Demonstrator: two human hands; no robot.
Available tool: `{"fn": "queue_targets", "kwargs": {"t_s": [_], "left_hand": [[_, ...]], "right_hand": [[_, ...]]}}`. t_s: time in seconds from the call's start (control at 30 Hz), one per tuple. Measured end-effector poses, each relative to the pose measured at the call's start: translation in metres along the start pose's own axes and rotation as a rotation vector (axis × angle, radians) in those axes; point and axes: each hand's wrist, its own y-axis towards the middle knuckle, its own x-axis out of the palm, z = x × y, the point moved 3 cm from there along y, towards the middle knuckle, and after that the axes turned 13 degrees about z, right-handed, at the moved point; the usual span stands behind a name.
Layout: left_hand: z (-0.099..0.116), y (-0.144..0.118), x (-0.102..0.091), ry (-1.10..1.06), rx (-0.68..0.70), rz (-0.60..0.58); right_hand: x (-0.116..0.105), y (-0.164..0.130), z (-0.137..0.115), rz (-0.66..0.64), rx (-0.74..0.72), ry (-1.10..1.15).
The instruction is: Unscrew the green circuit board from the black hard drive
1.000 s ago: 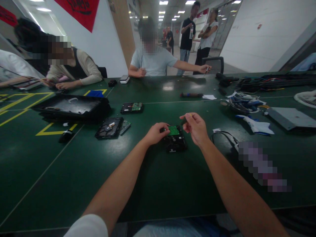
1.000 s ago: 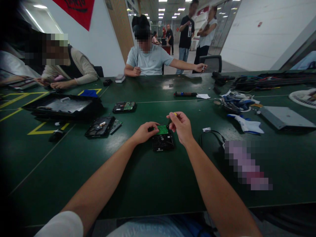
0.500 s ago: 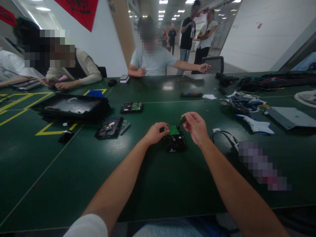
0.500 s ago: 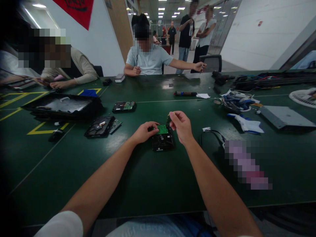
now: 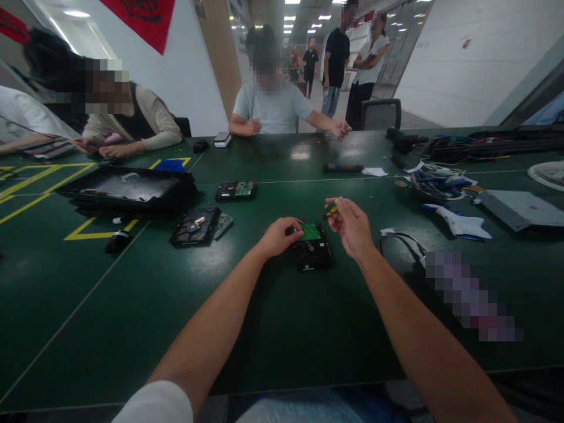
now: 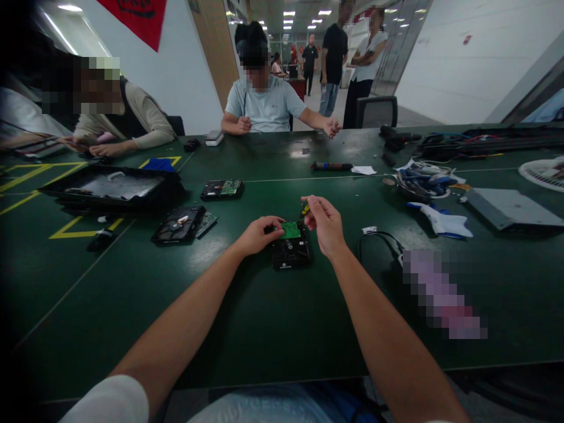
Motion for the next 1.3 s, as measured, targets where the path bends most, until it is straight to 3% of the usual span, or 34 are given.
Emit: {"fn": "queue_targets", "kwargs": {"t_s": [0.7,1.3], "left_hand": [[0.0036,0.0008,-0.0012,0.005,-0.003,-0.014],[0.0031,0.0009,-0.0003,0.011,-0.027,-0.012]], "right_hand": [[0.0018,-0.0025,-0.0003,0.021,0.0,0.005],[0.0035,-0.0046,-0.0023,-0.048,0.013,-0.022]]}}
